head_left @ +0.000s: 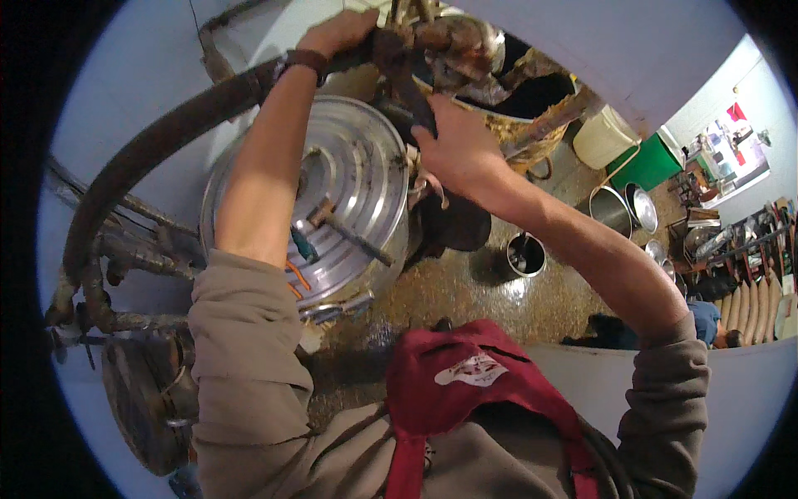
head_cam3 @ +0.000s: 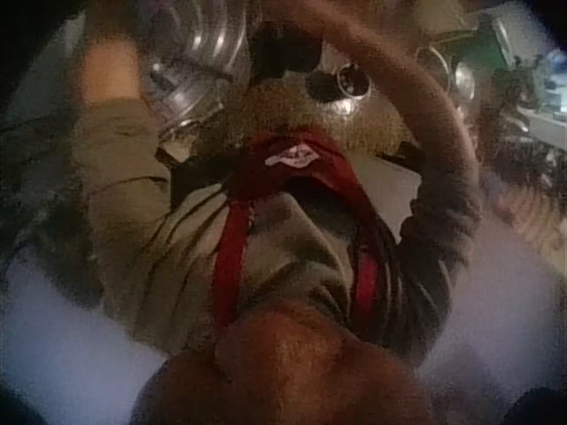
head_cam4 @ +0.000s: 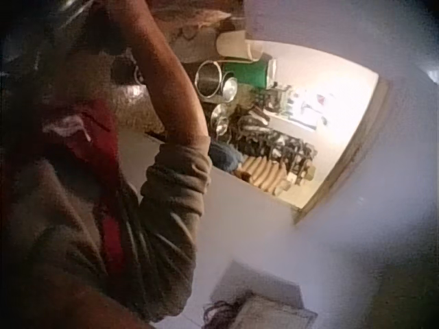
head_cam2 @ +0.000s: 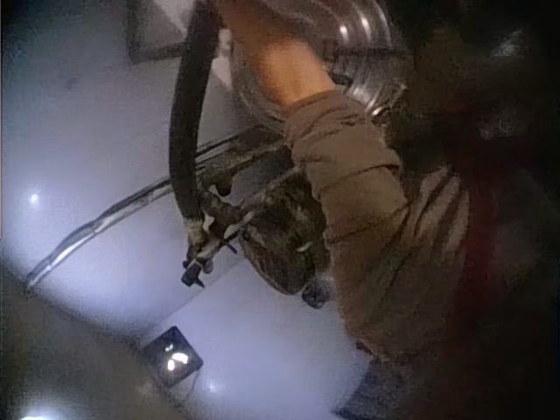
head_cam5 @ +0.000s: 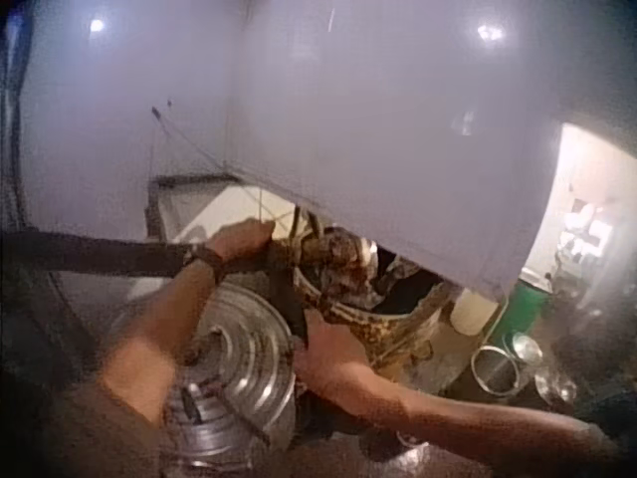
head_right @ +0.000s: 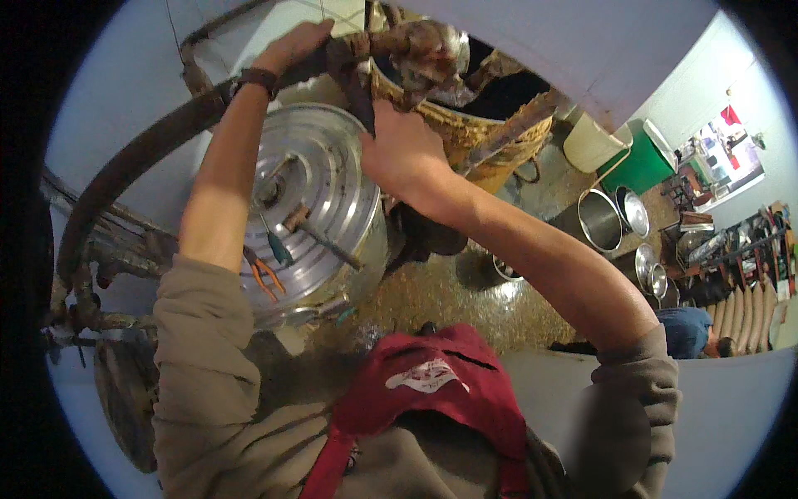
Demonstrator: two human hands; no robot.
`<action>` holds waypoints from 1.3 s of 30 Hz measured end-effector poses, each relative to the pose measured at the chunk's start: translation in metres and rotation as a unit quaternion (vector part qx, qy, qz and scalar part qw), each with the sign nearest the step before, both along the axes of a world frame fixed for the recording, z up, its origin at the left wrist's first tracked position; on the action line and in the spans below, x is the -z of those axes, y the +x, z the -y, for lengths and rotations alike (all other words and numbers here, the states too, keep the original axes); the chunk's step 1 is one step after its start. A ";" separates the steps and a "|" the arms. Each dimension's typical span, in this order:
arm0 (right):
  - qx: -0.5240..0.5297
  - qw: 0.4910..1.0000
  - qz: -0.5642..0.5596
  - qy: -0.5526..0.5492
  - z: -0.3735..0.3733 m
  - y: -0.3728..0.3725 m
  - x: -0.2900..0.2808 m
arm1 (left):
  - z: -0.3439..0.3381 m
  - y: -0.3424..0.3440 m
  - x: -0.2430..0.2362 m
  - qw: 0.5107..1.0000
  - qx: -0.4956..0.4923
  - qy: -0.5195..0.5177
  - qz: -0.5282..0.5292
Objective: The person uses a hammer and pliers to repeatedly strike and adjust a pipe connected to a large metal tank. They reposition the tools and hands multiple times while working on the same pipe section.
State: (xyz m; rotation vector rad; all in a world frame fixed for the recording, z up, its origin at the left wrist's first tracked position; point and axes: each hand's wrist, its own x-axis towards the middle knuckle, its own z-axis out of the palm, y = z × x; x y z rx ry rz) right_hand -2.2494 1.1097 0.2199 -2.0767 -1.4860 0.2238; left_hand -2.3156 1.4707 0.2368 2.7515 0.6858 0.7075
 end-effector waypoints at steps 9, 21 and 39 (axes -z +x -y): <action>0.023 0.981 -0.139 -0.135 -0.011 0.004 -0.018 | 0.047 -0.084 -0.060 0.945 0.001 -0.141 -0.295; 0.026 0.977 -0.196 -0.074 -0.004 0.000 -0.008 | 0.075 -0.090 -0.048 0.972 -0.133 0.053 -0.189; 0.005 0.978 -0.198 0.064 -0.008 -0.002 0.044 | 0.078 -0.090 -0.042 0.966 -0.163 0.071 -0.185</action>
